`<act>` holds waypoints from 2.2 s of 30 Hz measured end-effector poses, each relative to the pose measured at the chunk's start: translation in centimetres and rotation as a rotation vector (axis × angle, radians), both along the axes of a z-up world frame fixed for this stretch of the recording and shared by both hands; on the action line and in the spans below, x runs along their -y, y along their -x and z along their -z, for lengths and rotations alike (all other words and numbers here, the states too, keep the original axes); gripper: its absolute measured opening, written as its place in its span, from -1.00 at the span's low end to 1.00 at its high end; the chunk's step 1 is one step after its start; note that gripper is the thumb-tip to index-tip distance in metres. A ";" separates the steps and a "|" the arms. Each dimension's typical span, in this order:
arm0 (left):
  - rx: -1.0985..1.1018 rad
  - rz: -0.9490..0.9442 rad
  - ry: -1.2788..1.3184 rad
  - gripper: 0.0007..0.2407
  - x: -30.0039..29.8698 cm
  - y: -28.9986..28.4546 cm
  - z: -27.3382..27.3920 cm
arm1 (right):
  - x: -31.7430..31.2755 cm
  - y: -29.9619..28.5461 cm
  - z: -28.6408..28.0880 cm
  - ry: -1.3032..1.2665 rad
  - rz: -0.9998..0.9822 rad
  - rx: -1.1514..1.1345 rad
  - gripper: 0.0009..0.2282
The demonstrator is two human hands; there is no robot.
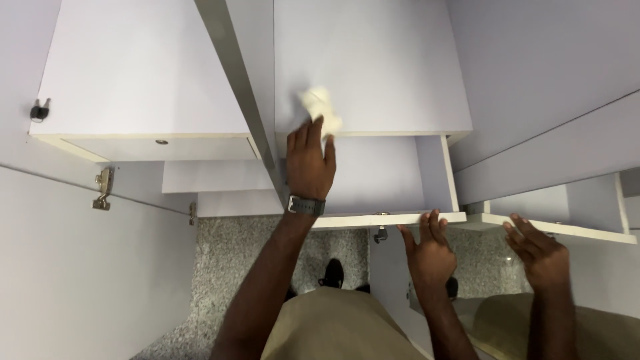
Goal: The person cleans the interior of a white wall-mounted cabinet and a drawer using a white cloth. They wipe the bottom shelf and the inside of the drawer, then close the drawer and lock it with a key.
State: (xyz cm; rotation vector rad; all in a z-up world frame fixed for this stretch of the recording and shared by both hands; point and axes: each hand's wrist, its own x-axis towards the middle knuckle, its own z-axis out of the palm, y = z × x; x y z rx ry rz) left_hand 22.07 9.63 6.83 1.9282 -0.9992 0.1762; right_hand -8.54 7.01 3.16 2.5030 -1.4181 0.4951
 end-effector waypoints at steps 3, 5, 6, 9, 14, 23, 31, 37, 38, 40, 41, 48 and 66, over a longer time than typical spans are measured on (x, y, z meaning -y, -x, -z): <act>0.161 -0.049 -0.186 -0.44 1.1 0.1 -1.5 | 0.5 -0.7 -0.1 0.017 0.006 0.020 -0.46; 0.143 -0.009 -0.257 -0.39 -0.4 1.3 0.2 | 0.7 -1.1 -0.2 -0.002 0.018 0.023 -0.45; 0.124 0.032 -0.327 -0.33 -0.9 1.9 1.1 | 0.9 -1.4 -0.2 -0.021 0.031 0.024 -0.44; 0.025 0.153 -0.438 -0.32 -4.7 4.7 2.7 | 0.9 -1.2 0.0 -0.029 0.036 0.042 -0.46; 0.147 0.054 -0.471 -0.29 -9.1 7.2 4.7 | 1.5 -1.8 0.2 -0.022 0.003 0.011 -0.46; 0.321 -0.030 -0.485 -0.36 -9.5 7.4 7.0 | 2.0 -2.1 1.0 -0.019 -0.013 0.011 -0.43; 0.308 -0.036 -0.432 -0.37 -9.0 7.3 7.1 | 2.4 -2.3 0.7 -0.035 -0.001 0.078 -0.43; 0.278 -0.065 -0.441 -0.36 -6.7 5.4 7.2 | 4.7 -4.3 1.5 0.009 -0.001 0.048 -0.44; 0.265 -0.061 -0.475 -0.35 -6.1 4.9 7.1 | 5.3 -4.7 1.6 0.001 -0.005 0.043 -0.44; 0.254 -0.055 -0.509 -0.34 -4.8 4.1 6.8 | 6.3 -5.5 1.9 -0.006 -0.007 0.039 -0.43; 0.259 -0.066 -0.517 -0.31 -4.2 3.8 6.6 | 6.8 -5.9 2.0 0.041 -0.030 0.047 -0.43; 0.357 -0.024 -0.520 -0.25 -0.2 2.4 7.4 | 9.6 -8.2 3.2 0.144 -0.066 0.074 -0.44; 0.567 -0.072 -0.293 -0.52 4.0 0.1 7.1 | 13.6 -13.0 0.2 0.323 -0.092 0.191 -0.27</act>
